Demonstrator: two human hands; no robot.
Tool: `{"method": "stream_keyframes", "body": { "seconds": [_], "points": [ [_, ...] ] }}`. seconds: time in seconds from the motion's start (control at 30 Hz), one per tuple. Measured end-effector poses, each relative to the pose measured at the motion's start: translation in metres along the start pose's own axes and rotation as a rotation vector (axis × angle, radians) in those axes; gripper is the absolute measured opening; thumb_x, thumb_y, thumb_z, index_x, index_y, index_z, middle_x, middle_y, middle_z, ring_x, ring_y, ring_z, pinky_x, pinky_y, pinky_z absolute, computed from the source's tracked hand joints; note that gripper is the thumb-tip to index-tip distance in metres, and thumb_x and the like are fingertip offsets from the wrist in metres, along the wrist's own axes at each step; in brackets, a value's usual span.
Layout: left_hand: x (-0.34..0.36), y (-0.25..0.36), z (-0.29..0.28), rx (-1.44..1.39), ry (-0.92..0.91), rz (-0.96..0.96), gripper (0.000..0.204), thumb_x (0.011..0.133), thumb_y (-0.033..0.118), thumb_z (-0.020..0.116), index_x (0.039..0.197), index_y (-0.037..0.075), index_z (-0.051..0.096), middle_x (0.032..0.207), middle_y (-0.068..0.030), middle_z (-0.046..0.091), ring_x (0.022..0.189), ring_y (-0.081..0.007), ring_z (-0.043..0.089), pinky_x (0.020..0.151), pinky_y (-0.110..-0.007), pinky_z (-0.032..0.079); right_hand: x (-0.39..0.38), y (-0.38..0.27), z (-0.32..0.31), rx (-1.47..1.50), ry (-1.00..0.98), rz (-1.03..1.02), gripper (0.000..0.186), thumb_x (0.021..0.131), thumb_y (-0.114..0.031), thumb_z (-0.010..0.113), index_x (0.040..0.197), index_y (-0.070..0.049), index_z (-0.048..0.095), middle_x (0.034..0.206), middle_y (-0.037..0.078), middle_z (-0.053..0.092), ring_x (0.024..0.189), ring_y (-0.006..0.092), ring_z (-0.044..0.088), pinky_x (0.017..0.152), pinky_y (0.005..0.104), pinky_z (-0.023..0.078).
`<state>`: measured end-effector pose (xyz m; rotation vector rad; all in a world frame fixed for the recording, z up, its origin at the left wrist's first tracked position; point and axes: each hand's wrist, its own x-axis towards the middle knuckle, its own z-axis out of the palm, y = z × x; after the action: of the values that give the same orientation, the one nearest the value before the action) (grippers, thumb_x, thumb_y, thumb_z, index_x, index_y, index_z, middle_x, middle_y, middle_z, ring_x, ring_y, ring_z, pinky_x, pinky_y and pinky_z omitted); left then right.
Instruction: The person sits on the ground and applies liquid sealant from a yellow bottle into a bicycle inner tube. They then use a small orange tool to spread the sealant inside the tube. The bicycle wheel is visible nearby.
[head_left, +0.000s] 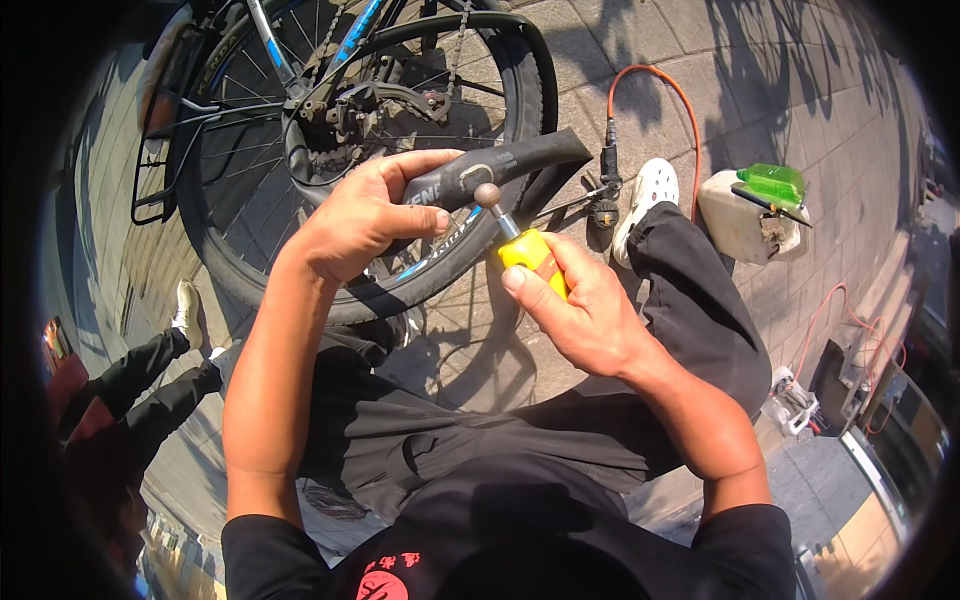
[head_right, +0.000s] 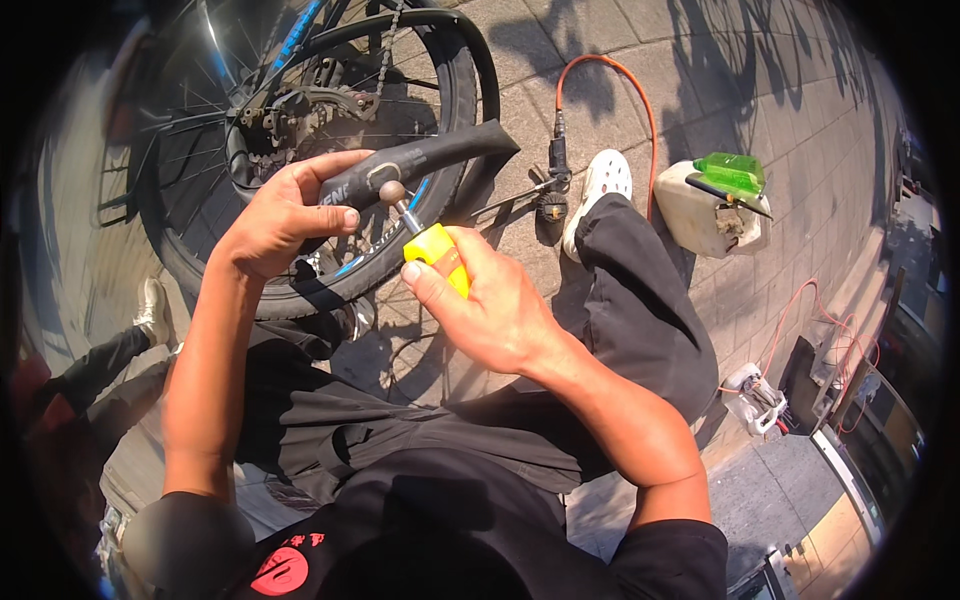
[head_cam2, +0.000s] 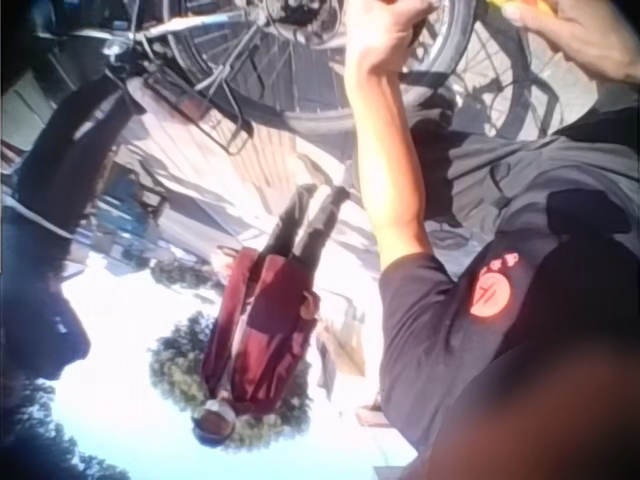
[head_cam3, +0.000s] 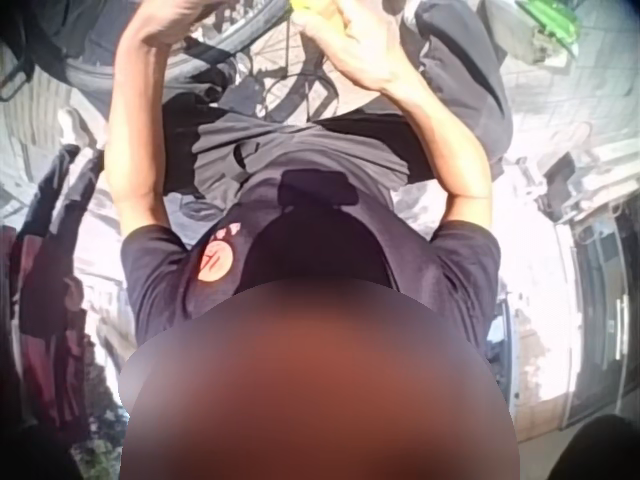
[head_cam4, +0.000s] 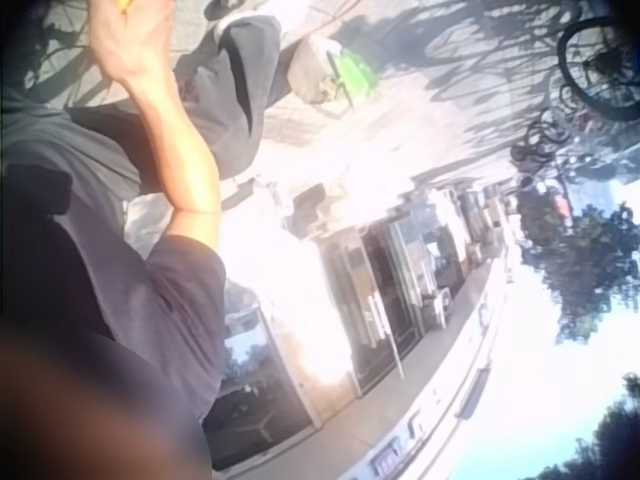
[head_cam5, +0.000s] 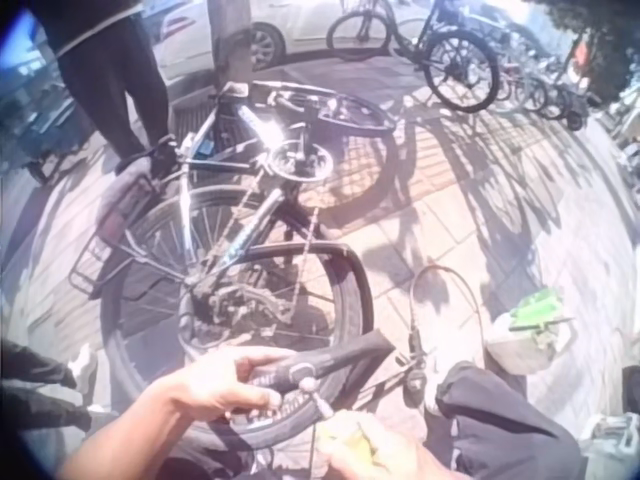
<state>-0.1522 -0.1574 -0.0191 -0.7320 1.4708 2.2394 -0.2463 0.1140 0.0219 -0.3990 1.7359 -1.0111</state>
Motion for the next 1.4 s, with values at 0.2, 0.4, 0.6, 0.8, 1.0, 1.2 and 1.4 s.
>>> {"method": "stream_keyframes", "body": {
  "seconds": [0.2,0.4,0.6,0.8,1.0,1.2,1.4],
  "points": [
    [0.001,0.003,0.005,-0.032,-0.016,0.018,0.076,0.085,-0.006,0.084,0.156,-0.006,0.058,0.133,-0.0090,0.075,0.118,-0.0144,0.072,0.104,-0.030,0.059,0.000,-0.007,0.004,-0.017,-0.003,-0.036,0.054,0.108,-0.045,0.073,0.137,-0.001,0.063,0.106,0.017,0.077,0.100,0.0274,0.076,0.090,0.0418,0.058],
    [0.002,0.003,0.002,-0.077,-0.027,-0.005,0.086,0.081,0.002,0.093,0.158,-0.006,0.056,0.141,-0.0093,0.071,0.125,-0.0148,0.068,0.111,-0.030,0.055,0.005,0.000,0.000,0.001,0.067,0.006,0.048,0.111,-0.038,0.072,0.140,0.000,0.064,0.107,0.004,0.068,0.097,0.0123,0.062,0.087,0.0325,0.054],
    [0.001,0.001,0.003,-0.074,-0.019,0.031,0.075,0.086,-0.009,0.081,0.157,-0.006,0.057,0.134,-0.0097,0.075,0.113,-0.0133,0.073,0.102,-0.029,0.060,0.005,-0.001,0.008,0.015,0.047,-0.070,0.049,0.111,-0.038,0.072,0.141,0.000,0.063,0.108,0.004,0.067,0.097,0.0112,0.060,0.086,0.0320,0.053],
    [-0.001,0.001,0.003,-0.063,-0.021,0.036,0.075,0.087,-0.009,0.080,0.158,-0.006,0.056,0.133,-0.0100,0.075,0.112,-0.0128,0.074,0.101,-0.028,0.061,0.009,-0.009,0.009,-0.001,0.028,-0.080,0.048,0.111,-0.037,0.073,0.140,0.000,0.064,0.105,0.003,0.066,0.095,0.0108,0.060,0.085,0.0313,0.053],
    [0.000,0.001,0.004,-0.092,-0.038,0.020,0.075,0.087,-0.011,0.080,0.158,-0.007,0.055,0.135,-0.0098,0.075,0.113,-0.0125,0.073,0.102,-0.028,0.060,0.009,-0.010,0.008,-0.008,0.046,0.009,0.057,0.109,-0.046,0.071,0.141,0.001,0.062,0.107,0.016,0.076,0.100,0.0256,0.075,0.091,0.0409,0.058],
    [0.000,0.001,0.001,-0.102,-0.033,0.015,0.085,0.079,0.000,0.093,0.156,-0.006,0.058,0.137,-0.0080,0.074,0.122,-0.0133,0.069,0.106,-0.029,0.056,0.006,-0.011,0.005,-0.039,0.019,-0.024,0.056,0.108,-0.043,0.072,0.141,0.001,0.061,0.110,0.016,0.076,0.101,0.0243,0.074,0.090,0.0404,0.058],
    [0.000,0.001,0.003,-0.111,-0.024,0.018,0.084,0.080,0.001,0.093,0.156,-0.006,0.059,0.136,-0.0074,0.074,0.120,-0.0125,0.070,0.103,-0.027,0.056,0.000,-0.014,0.003,0.006,0.024,0.001,0.041,0.111,-0.035,0.072,0.133,-0.001,0.064,0.098,0.000,0.062,0.090,0.0081,0.056,0.082,0.0285,0.050]
  ]
}}
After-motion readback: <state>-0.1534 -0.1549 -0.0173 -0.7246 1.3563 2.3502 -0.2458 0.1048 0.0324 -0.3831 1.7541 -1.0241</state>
